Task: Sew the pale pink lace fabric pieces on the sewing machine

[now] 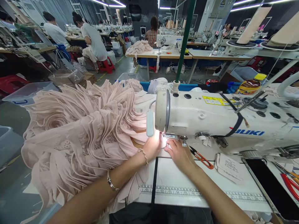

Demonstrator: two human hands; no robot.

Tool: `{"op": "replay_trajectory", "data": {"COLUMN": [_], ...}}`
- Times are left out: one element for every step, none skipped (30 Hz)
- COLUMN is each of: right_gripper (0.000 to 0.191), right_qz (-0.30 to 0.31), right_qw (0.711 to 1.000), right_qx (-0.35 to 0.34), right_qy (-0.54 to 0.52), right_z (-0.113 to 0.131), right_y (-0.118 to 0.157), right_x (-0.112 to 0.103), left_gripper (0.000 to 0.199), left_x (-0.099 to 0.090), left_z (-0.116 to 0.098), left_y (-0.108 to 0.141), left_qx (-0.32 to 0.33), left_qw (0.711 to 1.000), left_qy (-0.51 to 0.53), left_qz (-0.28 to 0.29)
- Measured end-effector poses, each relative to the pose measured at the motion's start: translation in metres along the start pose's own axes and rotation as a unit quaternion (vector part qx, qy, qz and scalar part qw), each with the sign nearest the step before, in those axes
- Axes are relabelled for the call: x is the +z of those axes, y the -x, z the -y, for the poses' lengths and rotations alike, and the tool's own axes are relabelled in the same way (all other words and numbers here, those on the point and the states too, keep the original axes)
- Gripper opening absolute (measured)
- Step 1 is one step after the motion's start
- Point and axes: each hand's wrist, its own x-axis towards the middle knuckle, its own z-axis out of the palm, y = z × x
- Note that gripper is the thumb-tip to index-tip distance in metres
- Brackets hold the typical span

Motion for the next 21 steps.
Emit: {"op": "replay_trajectory", "data": {"right_gripper": [0.028, 0.028, 0.028, 0.029, 0.029, 0.029, 0.028, 0.027, 0.026, 0.026, 0.026, 0.026, 0.026, 0.026, 0.026, 0.026, 0.027, 0.028, 0.03, 0.033, 0.035], "right_qz": [0.0, -0.002, -0.005, -0.011, -0.02, -0.029, -0.038, -0.046, -0.053, -0.059, -0.065, -0.069, -0.071, -0.07, -0.065, -0.056, -0.048, -0.043, -0.04, -0.039, -0.038], "right_qw": [1.0, 1.0, 1.0, 1.0, 1.0, 1.0, 0.999, 0.999, 0.998, 0.997, 0.997, 0.997, 0.997, 0.997, 0.997, 0.998, 0.999, 0.999, 0.999, 0.998, 0.997], "right_qx": [0.003, 0.004, 0.002, -0.002, -0.007, -0.013, -0.021, -0.029, -0.035, -0.039, -0.041, -0.04, -0.037, -0.035, -0.034, -0.03, -0.016, 0.004, 0.028, 0.051, 0.067], "right_qy": [-0.002, -0.002, -0.001, 0.0, 0.001, 0.001, 0.0, -0.001, 0.0, 0.001, 0.004, 0.006, 0.008, 0.008, 0.003, -0.005, -0.01, -0.013, -0.011, -0.006, -0.001], "right_z": [0.0, -0.001, -0.001, -0.002, -0.002, -0.002, -0.002, -0.001, -0.001, 0.0, 0.001, 0.003, 0.004, 0.005, 0.006, 0.006, 0.004, 0.001, -0.004, -0.01, -0.018], "right_y": [0.0, 0.0, 0.001, 0.001, 0.001, 0.001, 0.001, 0.001, 0.001, 0.0, 0.0, 0.0, 0.0, 0.0, 0.001, 0.002, 0.003, 0.003, 0.003, 0.002, 0.001], "right_x": [0.0, 0.001, 0.001, 0.001, 0.002, 0.002, 0.003, 0.003, 0.003, 0.003, 0.003, 0.002, 0.002, 0.001, 0.001, 0.001, 0.002, 0.004, 0.007, 0.011, 0.016], "left_gripper": [0.025, 0.02, 0.016, 0.015, 0.016, 0.02, 0.024, 0.028, 0.03, 0.03, 0.029, 0.027, 0.025, 0.024, 0.023, 0.023, 0.022, 0.021, 0.02, 0.019, 0.02], "left_x": [-0.002, -0.005, -0.009, -0.014, -0.019, -0.024, -0.028, -0.032, -0.035, -0.037, -0.038, -0.038, -0.037, -0.035, -0.034, -0.032, -0.03, -0.029, -0.028, -0.026, -0.025], "left_z": [-0.002, -0.003, -0.003, -0.003, -0.002, -0.002, -0.001, 0.0, 0.002, 0.003, 0.005, 0.006, 0.008, 0.01, 0.012, 0.014, 0.016, 0.017, 0.018, 0.018, 0.019], "left_y": [0.003, 0.008, 0.013, 0.019, 0.025, 0.03, 0.033, 0.034, 0.034, 0.032, 0.029, 0.026, 0.023, 0.021, 0.019, 0.018, 0.019, 0.019, 0.021, 0.022, 0.023], "left_qx": [-0.015, -0.019, -0.004, 0.028, 0.068, 0.107, 0.139, 0.165, 0.183, 0.193, 0.201, 0.209, 0.214, 0.218, 0.219, 0.218, 0.213, 0.209, 0.205, 0.203, 0.201], "left_qw": [0.999, 0.997, 0.993, 0.987, 0.979, 0.97, 0.96, 0.948, 0.938, 0.932, 0.929, 0.929, 0.93, 0.933, 0.936, 0.94, 0.944, 0.947, 0.949, 0.95, 0.952], "left_qy": [-0.037, -0.076, -0.115, -0.15, -0.182, -0.206, -0.23, -0.255, -0.276, -0.284, -0.285, -0.279, -0.27, -0.259, -0.246, -0.235, -0.225, -0.216, -0.209, -0.204, -0.2], "left_qz": [-0.001, 0.006, 0.021, 0.04, 0.059, 0.073, 0.085, 0.097, 0.108, 0.117, 0.124, 0.128, 0.127, 0.123, 0.12, 0.118, 0.116, 0.116, 0.118, 0.119, 0.117]}}
